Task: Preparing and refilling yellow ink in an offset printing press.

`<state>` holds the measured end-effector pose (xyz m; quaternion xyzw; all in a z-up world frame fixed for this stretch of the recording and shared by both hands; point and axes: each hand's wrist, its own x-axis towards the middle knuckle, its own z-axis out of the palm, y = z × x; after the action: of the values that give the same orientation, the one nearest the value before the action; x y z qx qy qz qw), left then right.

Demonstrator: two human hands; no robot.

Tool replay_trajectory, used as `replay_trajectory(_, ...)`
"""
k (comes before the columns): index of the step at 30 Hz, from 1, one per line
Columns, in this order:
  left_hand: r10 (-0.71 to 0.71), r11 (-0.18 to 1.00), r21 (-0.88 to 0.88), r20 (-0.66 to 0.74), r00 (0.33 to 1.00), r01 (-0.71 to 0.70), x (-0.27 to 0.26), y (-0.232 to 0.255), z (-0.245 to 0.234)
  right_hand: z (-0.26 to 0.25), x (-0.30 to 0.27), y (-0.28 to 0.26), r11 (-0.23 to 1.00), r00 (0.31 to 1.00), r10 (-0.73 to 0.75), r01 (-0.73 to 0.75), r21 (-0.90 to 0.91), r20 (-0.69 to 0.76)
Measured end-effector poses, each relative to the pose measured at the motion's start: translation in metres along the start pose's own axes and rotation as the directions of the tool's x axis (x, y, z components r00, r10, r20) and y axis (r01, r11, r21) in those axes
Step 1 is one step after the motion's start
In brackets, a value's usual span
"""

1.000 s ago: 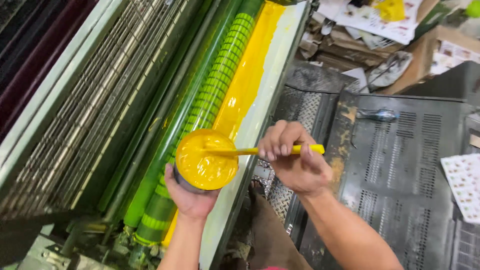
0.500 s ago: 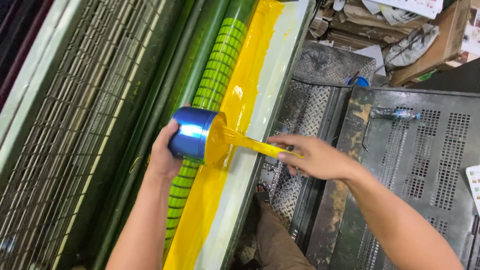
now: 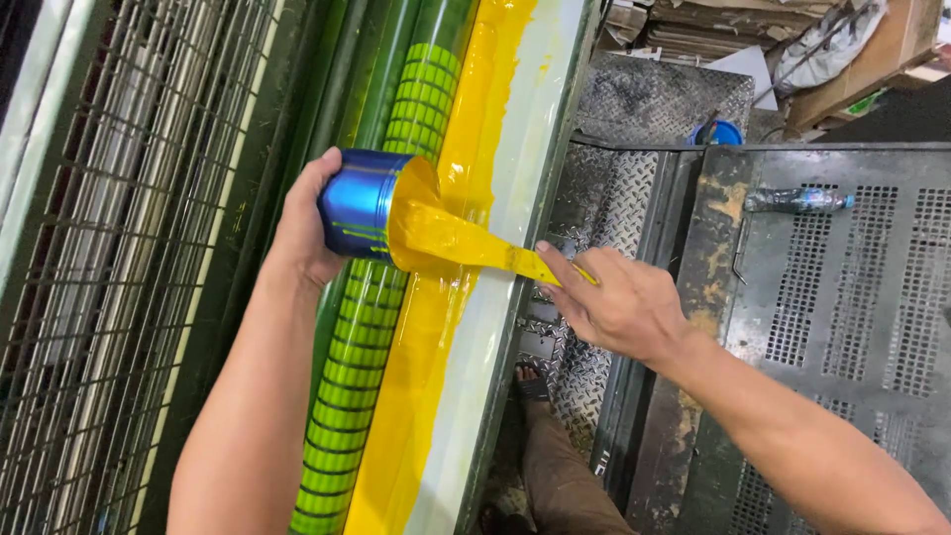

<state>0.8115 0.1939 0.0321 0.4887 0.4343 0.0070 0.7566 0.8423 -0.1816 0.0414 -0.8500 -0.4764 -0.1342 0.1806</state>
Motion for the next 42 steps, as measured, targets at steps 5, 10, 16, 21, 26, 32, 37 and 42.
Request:
replay_trajectory(5,-0.014,0.994,0.104,-0.002,1.000,0.014,0.012,0.014,0.010,0.018,0.025,0.014,0.989,0.986,-0.128,0.119,-0.089,-0.105)
replay_trajectory(10,0.067,0.971,0.230,-0.003,0.998,-0.065,0.021,0.021,0.031,0.054,0.052,0.035,0.970,0.976,-0.143,0.105,-0.217,-0.166)
replay_trajectory(16,0.156,0.913,0.373,0.060,0.986,-0.167,0.005,0.037,0.044,0.036,0.070,0.034,0.967,0.997,-0.051,0.037,-0.251,-0.050)
replay_trajectory(21,0.211,0.882,0.405,0.115,0.971,-0.240,0.013,0.035,0.041,0.049,0.068,0.043,0.995,0.997,0.059,-0.062,-0.077,-0.049)
replay_trajectory(26,0.261,0.855,0.404,0.210,0.942,-0.326,0.010,0.030,0.038,0.052,0.069,0.048,0.983,0.988,0.150,-0.145,0.113,-0.033)
replay_trajectory(32,0.283,0.828,0.372,0.370,0.885,-0.420,-0.001,0.020,0.024,0.050,0.067,0.044,0.873,0.943,0.223,-0.306,0.380,0.248)
replay_trajectory(37,0.305,0.828,0.265,0.526,0.794,-0.494,-0.011,0.004,-0.012,0.051,0.067,0.027,0.482,0.494,0.375,-0.827,0.290,0.785)
replay_trajectory(42,0.285,0.876,0.193,0.533,0.796,-0.443,-0.026,-0.011,-0.046,0.047,0.037,0.012,0.463,0.767,0.251,-0.631,0.622,0.591)
